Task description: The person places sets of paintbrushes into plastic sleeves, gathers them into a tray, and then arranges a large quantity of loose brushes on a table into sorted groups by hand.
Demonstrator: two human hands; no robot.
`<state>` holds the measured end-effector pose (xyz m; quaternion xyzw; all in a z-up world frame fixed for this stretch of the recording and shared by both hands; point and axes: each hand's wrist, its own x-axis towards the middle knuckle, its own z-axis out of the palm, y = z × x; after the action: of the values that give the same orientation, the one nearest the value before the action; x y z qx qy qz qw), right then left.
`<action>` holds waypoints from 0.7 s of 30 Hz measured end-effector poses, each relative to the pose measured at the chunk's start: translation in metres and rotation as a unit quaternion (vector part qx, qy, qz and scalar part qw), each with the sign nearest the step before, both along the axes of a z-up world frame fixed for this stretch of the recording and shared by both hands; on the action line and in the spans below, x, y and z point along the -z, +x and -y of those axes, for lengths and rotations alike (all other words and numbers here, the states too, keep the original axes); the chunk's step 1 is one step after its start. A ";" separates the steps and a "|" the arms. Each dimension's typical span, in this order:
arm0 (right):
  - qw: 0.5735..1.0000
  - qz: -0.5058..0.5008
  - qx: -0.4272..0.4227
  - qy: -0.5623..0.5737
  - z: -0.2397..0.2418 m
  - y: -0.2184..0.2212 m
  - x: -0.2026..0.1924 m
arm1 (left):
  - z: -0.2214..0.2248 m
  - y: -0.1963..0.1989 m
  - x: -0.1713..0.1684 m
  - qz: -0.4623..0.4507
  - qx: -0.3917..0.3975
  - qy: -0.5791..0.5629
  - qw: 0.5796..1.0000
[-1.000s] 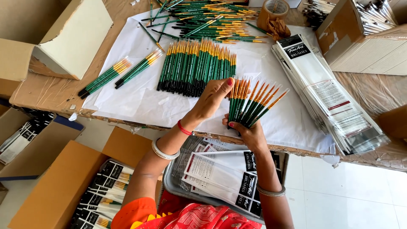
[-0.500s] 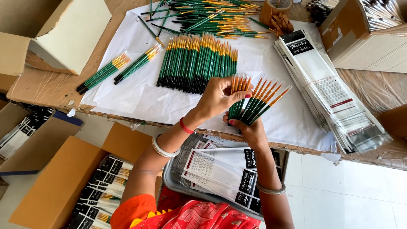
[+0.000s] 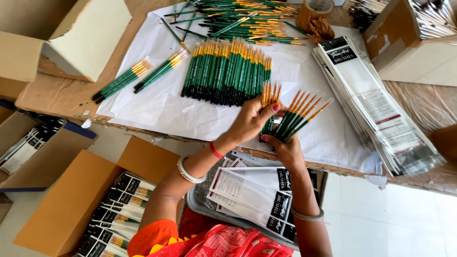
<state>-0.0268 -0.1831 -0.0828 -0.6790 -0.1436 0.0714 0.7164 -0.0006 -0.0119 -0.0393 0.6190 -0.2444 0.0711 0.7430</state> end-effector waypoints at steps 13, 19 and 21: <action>1.000 -0.004 -0.006 0.029 0.011 -0.001 0.012 | -0.074 -0.030 0.033 0.034 -0.077 0.191 0.978; 0.996 0.016 -0.009 0.089 -0.001 -0.018 -0.020 | -0.253 -0.038 0.022 0.199 -0.290 0.496 0.794; 0.992 -0.019 0.013 0.123 -0.007 -0.020 -0.035 | -0.307 -0.053 0.008 0.107 -0.313 0.622 0.710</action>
<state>-0.0466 -0.1761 -0.0483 -0.5858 -0.1282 0.0566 0.7983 -0.0539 0.2950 -0.0472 0.9703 -0.1034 0.1975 0.0937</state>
